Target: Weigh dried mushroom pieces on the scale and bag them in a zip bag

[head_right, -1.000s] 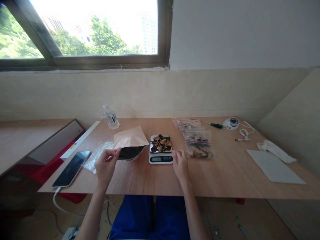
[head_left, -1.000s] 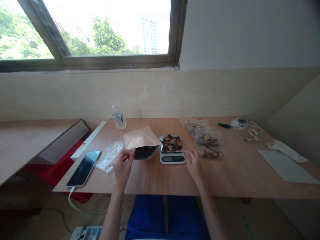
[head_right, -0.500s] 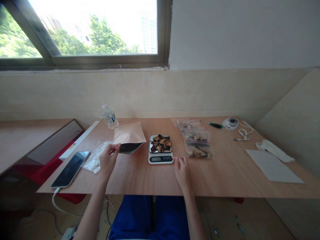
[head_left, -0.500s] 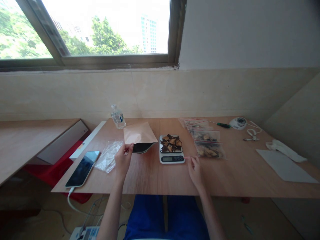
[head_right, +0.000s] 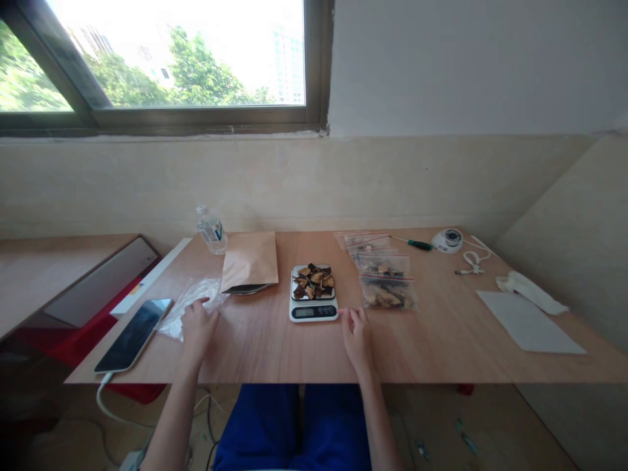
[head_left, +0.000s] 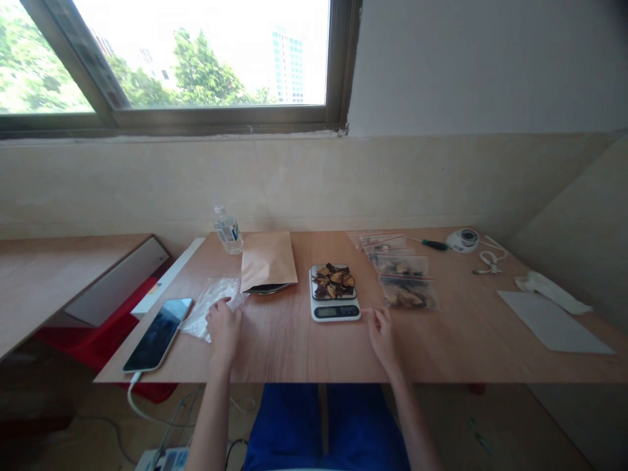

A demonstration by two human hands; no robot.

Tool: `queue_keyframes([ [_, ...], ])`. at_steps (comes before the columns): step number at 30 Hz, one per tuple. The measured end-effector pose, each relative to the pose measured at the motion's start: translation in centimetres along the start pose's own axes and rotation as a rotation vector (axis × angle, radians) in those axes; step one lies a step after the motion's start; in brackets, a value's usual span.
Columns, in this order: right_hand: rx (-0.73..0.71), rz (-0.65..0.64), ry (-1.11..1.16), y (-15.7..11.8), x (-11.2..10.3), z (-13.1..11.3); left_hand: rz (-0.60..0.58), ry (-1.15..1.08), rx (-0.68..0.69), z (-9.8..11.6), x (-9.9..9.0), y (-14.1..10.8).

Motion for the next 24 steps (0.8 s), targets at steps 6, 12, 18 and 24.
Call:
queue_keyframes([
  [6, 0.007, -0.008, 0.013, 0.0, 0.0, -0.3, -0.134, -0.058, -0.019, -1.4, -0.1, -0.5],
  [12, -0.017, 0.024, 0.014, -0.2, -0.6, -1.4, 0.140, -0.144, -0.093, 0.2, -5.2, -0.8],
  [18, -0.105, -0.033, 0.117, -1.5, 0.5, -7.2, 0.289, -0.388, -0.092, 6.0, -8.7, -4.6],
  [24, -0.122, -0.367, 0.327, -4.1, 6.1, -15.3, 0.179, -0.644, 0.050, 12.3, -7.0, -8.2],
])
Point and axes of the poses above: each hand's wrist, its own y-axis towards the middle knuckle, its own x-axis out of the palm, z = x × y, the point moved 10 cm from there along y, towards the middle knuckle, and after that the axes turned 2 degrees about x, right-handed, at the moved point
